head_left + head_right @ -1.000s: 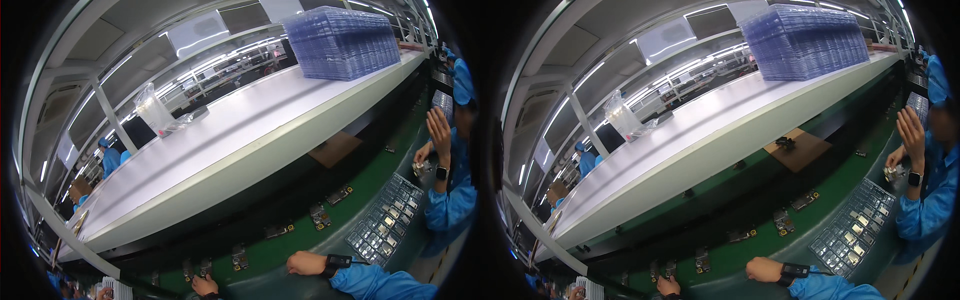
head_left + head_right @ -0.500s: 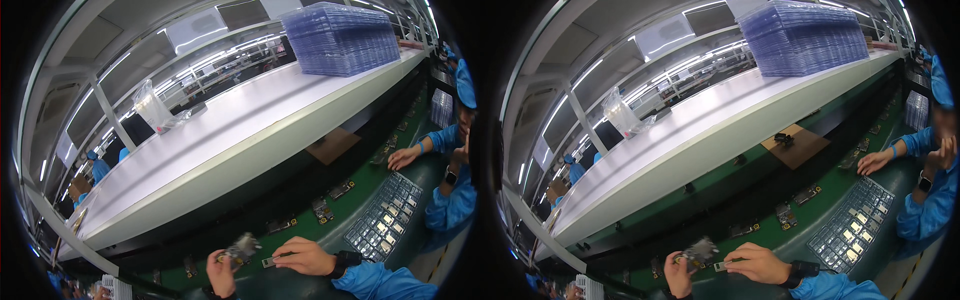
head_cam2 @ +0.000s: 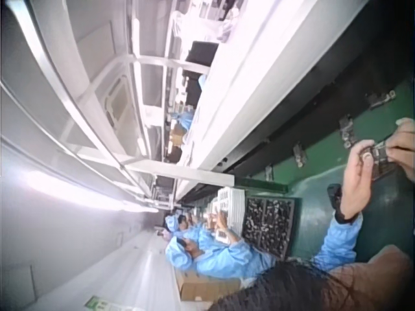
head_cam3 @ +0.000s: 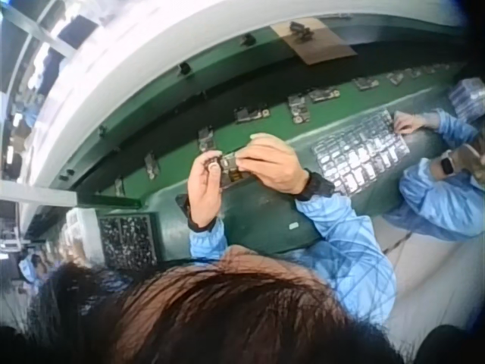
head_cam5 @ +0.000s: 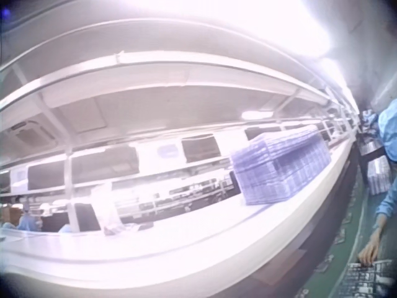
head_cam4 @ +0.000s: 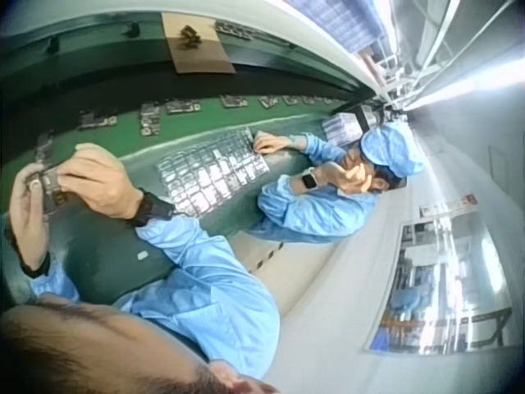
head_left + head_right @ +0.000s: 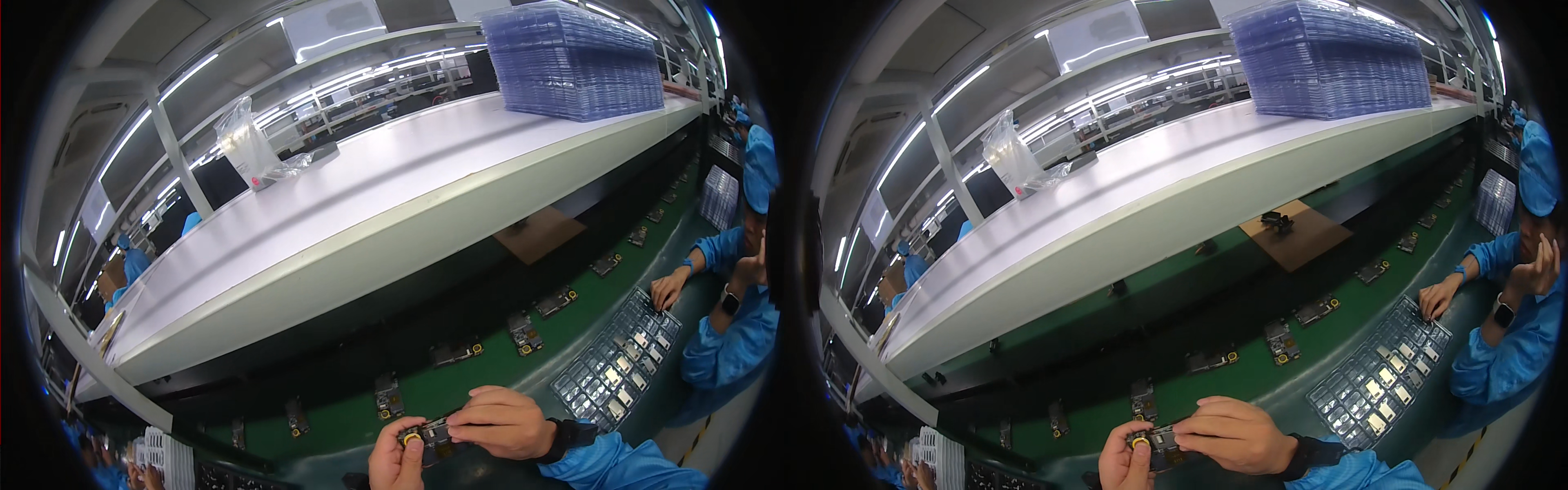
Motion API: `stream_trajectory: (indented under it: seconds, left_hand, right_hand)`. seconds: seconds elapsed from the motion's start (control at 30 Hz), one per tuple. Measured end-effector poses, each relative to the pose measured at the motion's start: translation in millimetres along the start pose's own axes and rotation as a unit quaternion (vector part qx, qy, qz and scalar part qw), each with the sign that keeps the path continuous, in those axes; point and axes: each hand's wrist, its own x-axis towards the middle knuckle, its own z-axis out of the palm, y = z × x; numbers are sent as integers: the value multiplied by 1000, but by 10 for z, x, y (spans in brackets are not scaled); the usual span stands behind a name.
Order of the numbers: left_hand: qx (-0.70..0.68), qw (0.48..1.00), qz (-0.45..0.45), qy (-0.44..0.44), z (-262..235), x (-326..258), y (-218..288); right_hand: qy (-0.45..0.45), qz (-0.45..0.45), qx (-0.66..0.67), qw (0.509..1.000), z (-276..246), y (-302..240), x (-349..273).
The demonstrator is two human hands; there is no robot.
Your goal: Assembling and inspecting circuit board components on a production line.
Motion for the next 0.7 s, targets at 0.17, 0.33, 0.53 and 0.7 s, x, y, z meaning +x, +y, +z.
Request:
stream_trajectory:
  seconds: [0.17, 0.33, 0.53, 0.7]
  left_hand:
    - [-6, 1000, 0, -5, -54, -14, 18]
    - [-14, 1000, 0, -8, -89, -25, 57]
    - [-22, 1000, -5, -15, -130, -33, 52]
    - [-17, 1000, 13, -16, -134, -39, 55]
  right_hand:
    - [-4, 2, -5, 1000, 59, -34, 8]
    - [8, 0, -3, 1000, 122, -52, 12]
    - [11, -1, -9, 1000, 134, -83, 17]
    - [1, -1, -4, 1000, 132, -119, 17]
